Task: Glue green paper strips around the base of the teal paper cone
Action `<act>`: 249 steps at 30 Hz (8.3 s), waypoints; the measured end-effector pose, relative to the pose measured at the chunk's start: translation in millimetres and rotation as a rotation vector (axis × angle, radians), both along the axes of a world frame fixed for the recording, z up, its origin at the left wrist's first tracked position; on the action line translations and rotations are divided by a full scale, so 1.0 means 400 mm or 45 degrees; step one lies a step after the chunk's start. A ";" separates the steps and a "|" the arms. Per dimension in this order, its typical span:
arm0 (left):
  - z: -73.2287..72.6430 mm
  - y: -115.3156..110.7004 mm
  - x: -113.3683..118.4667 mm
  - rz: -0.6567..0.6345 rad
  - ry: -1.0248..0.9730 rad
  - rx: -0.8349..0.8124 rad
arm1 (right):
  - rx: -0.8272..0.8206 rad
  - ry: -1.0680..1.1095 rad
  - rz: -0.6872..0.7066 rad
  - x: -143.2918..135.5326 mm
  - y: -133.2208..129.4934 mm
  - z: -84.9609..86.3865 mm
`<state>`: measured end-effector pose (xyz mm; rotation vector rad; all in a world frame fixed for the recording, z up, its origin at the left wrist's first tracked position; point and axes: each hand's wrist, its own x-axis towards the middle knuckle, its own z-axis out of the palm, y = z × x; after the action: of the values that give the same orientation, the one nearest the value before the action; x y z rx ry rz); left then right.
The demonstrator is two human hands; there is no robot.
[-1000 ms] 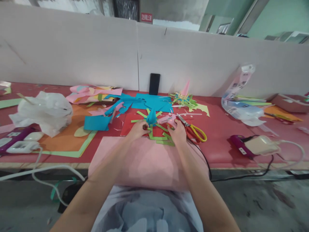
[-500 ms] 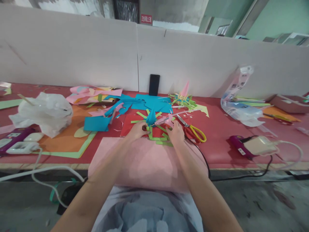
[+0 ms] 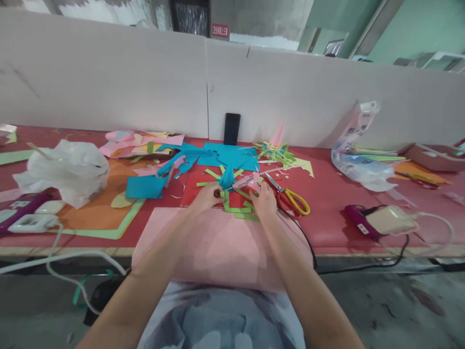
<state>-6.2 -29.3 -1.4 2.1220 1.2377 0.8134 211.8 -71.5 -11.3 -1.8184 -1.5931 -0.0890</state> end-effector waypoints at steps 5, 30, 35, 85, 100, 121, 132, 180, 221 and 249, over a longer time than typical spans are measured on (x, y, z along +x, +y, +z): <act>-0.007 0.004 0.000 0.006 -0.014 -0.011 | -0.010 0.007 0.002 0.001 -0.001 0.000; -0.004 0.001 -0.001 0.002 -0.023 -0.023 | 0.007 -0.014 0.012 0.001 -0.007 0.005; -0.005 0.002 -0.001 0.005 -0.036 -0.037 | 0.045 -0.034 0.047 0.007 -0.010 0.004; 0.025 -0.022 0.015 -0.087 -0.158 -0.023 | 0.379 0.105 -0.533 0.062 -0.038 0.026; 0.025 -0.019 0.016 -0.083 -0.135 -0.004 | 0.035 0.066 0.799 -0.079 -0.062 0.031; 0.008 0.000 0.003 -0.025 0.112 0.216 | -0.022 0.042 0.890 -0.083 -0.063 0.041; 0.003 0.001 0.002 -0.029 0.065 0.222 | 0.106 0.050 0.703 -0.078 -0.057 0.033; 0.008 -0.019 0.001 -0.026 0.196 0.203 | -0.033 -0.183 0.730 -0.113 -0.056 0.023; 0.030 -0.034 0.005 0.007 0.282 0.155 | -0.022 -0.349 0.695 -0.129 -0.067 0.032; 0.015 -0.027 0.001 -0.001 0.252 0.160 | -0.017 -0.184 0.691 -0.128 -0.064 0.022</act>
<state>-5.6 -40.1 4.8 2.3513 1.3155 0.7108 160.7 -97.1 -2.6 -1.3552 -2.1385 0.0410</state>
